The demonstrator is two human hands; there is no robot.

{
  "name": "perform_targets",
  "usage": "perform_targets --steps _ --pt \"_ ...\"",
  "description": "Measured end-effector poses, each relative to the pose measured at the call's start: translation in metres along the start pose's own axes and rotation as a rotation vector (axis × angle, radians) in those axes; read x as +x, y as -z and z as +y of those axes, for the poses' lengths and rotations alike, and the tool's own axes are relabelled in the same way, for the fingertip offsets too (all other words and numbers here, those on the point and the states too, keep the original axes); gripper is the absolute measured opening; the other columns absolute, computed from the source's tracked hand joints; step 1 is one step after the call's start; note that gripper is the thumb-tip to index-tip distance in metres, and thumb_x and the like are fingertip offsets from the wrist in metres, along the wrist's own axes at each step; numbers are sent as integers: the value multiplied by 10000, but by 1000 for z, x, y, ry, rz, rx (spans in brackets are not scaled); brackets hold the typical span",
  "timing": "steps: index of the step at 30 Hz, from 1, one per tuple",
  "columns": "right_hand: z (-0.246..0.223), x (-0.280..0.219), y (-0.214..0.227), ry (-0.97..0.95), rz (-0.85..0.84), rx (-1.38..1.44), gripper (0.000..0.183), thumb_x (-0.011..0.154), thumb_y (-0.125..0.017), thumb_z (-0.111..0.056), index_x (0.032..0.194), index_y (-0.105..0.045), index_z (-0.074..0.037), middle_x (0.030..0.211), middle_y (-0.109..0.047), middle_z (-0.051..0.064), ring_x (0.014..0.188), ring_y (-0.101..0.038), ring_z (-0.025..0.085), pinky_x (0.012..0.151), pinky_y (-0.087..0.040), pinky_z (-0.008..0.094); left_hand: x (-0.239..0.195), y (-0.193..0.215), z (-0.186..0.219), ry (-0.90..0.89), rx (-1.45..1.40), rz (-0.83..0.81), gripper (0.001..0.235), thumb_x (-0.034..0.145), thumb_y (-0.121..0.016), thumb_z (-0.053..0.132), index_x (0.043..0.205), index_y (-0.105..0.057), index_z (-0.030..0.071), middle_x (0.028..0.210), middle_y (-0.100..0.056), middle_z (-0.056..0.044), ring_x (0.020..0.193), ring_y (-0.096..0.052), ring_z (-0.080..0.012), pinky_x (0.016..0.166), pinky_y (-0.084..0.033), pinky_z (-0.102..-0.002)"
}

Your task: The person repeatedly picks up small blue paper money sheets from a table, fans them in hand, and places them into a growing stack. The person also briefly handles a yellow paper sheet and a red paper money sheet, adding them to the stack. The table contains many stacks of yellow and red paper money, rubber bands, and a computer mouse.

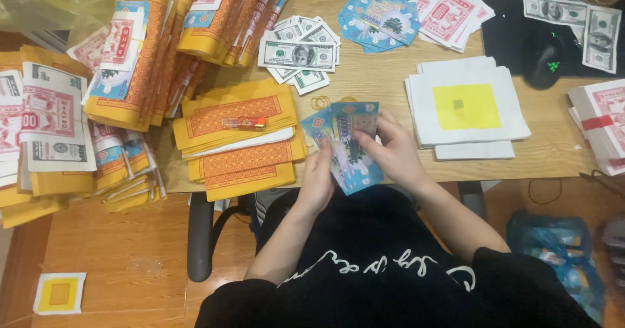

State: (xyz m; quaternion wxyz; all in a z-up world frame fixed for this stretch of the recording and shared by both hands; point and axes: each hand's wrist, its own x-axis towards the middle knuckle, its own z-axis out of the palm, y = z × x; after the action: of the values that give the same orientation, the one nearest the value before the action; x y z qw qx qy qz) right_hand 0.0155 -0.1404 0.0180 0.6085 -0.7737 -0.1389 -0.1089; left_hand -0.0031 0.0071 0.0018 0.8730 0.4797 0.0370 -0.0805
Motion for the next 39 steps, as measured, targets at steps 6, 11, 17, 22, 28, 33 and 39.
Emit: perform_targets --steps 6,11,17,22,28,33,39 --pt "8 -4 -9 225 -108 -489 429 1021 -396 -127 1419 -424 31 1344 -389 246 1255 -363 465 1083 -266 521 9 18 -18 -4 -24 -155 245 998 -575 219 1043 -657 -8 848 -705 -144 773 -689 -156 695 -597 -352" --pt "-11 13 7 479 -119 -641 556 943 -520 -104 1466 -359 -1 1431 -372 223 1337 -341 450 1105 -267 529 8 27 -35 -22 116 -293 175 929 -624 111 1042 -675 -13 903 -690 -122 858 -621 -149 793 -553 -373" --pt "-34 28 21 546 -401 -565 399 921 -565 -87 1313 -554 -19 1291 -555 173 1210 -536 400 967 -420 500 18 40 -58 -142 154 -535 265 857 -611 -61 1113 -649 -6 993 -692 -143 930 -621 -176 874 -535 -383" --pt "-31 55 31 410 -497 -418 264 853 -689 -1 1115 -672 -24 1012 -691 157 923 -682 363 787 -533 449 11 32 -20 -128 131 -552 276 834 -533 -86 1104 -572 -42 883 -686 -195 801 -664 -216 754 -579 -368" --pt "58 163 113 5 -196 -201 191 997 -649 10 1186 -653 -18 965 -667 71 739 -601 107 689 -526 214 10 32 8 120 89 -549 576 973 -448 22 1497 -232 122 1209 -610 -256 923 -684 -295 823 -583 -364" --pt "153 226 163 -262 219 34 272 933 -635 53 898 -489 -174 775 -456 -48 689 -499 18 528 -373 177 16 34 36 44 203 -627 437 1024 -455 146 1440 -341 74 1141 -627 -196 927 -652 -231 852 -577 -346" --pt "200 256 168 -114 80 -592 284 887 -719 -169 1108 -556 -100 1054 -625 56 860 -578 133 668 -465 326 24 53 108 -118 700 -432 337 964 -494 135 1291 -564 100 1086 -694 -72 923 -658 -137 808 -568 -266"
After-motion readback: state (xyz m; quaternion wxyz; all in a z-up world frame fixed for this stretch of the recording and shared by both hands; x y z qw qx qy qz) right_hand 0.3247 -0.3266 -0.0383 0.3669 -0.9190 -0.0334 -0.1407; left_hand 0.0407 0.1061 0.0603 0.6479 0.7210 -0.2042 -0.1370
